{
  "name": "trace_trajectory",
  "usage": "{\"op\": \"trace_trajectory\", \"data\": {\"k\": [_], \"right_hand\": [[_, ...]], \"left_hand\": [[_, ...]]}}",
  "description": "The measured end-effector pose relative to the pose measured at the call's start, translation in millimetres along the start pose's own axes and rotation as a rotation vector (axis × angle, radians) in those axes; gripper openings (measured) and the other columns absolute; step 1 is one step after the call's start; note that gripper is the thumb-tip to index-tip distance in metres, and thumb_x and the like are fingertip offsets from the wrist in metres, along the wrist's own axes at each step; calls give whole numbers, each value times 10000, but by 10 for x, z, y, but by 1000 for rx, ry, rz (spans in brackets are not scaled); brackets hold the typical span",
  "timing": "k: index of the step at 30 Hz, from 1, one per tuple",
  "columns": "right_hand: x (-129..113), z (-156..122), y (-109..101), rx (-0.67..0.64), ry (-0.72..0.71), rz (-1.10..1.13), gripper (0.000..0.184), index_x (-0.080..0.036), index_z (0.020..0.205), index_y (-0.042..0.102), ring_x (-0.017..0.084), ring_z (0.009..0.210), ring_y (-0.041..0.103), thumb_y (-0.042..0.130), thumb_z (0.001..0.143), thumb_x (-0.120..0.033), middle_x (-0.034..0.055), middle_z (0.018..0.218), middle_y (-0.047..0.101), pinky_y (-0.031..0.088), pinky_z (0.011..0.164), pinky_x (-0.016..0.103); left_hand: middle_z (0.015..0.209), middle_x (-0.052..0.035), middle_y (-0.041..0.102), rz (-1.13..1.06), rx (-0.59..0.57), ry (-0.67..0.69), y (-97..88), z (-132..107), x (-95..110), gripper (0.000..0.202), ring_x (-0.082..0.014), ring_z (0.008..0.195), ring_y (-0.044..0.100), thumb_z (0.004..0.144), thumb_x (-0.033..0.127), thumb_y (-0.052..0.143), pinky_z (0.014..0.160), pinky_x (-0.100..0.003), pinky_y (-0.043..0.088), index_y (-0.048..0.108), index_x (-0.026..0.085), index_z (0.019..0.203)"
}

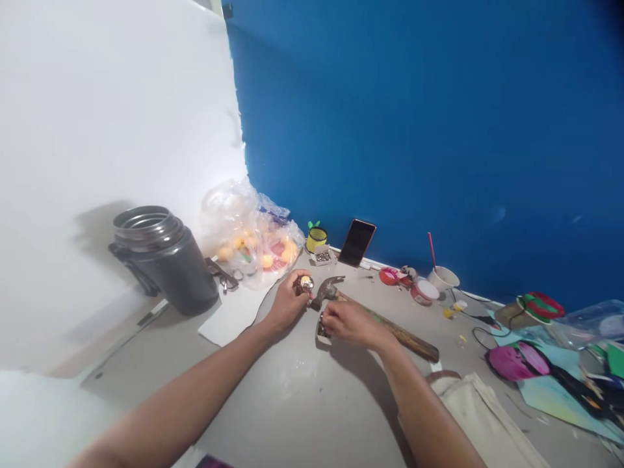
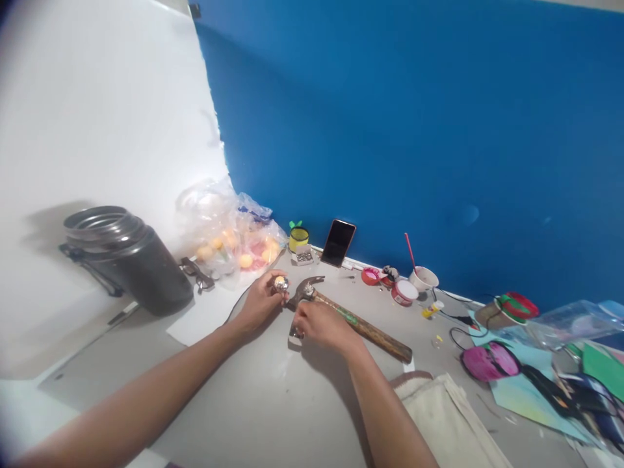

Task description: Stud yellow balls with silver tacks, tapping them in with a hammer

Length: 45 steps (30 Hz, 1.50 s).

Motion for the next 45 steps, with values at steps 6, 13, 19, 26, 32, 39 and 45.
{"op": "trace_trajectory", "data": {"k": [6,13,19,26,32,39,45], "right_hand": [[328,106,-163,230,72,682,209,-154,833,669,107,580,505,662,802,-360,17,729,696,391,592,251],[528,189,-124,297,60,998,338,-160,819,701,77,533,450,830,661,-429,22,717,691,334,528,233],[517,184,-135,348,1,1040,300,-179,796,715,90,564,477,858,663,-406,20,735,687,352,530,234],[413,199,-52,309,-43,1025,239,-172,751,728,110,602,534,843,682,-370,4,697,675,415,598,257],[391,213,53,283,-23,1025,203,-171,766,739,127,663,587,830,685,-333,9,733,700,459,680,273],[404,206,42,307,5,983,221,-174,727,736,138,654,585,855,642,-340,5,699,688,457,658,273],[415,211,58,308,18,969,206,-180,722,744,143,654,583,857,640,-332,7,699,690,454,665,281]], "left_hand": [[790,29,610,28,-32,-5,24,-4,3,432,-142,669,598,657,133,594,606,-259,481,578,221,1079],[735,44,580,-40,-198,-151,179,-103,-26,481,-125,594,538,672,116,538,563,-245,409,495,238,1136],[820,32,600,-22,-217,-145,197,-127,-7,431,-109,653,536,724,208,696,602,-231,411,495,232,1105],[837,4,628,121,-235,-65,221,-108,20,307,-146,728,576,772,237,704,673,-264,457,588,194,1052],[891,-2,623,212,-277,18,311,-170,140,227,-153,780,564,811,230,638,708,-266,456,599,190,1031],[892,5,605,287,-294,31,350,-219,185,199,-153,786,551,835,258,603,721,-271,450,575,185,1017],[853,23,582,331,-286,41,325,-217,139,188,-140,750,531,856,286,591,698,-267,435,559,187,1012]]}}
Point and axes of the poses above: each hand's wrist, its own z-axis towards the middle knuckle, its own y-axis out of the palm, x = y × z, the point moved 8 cm from there along z, towards the middle knuckle
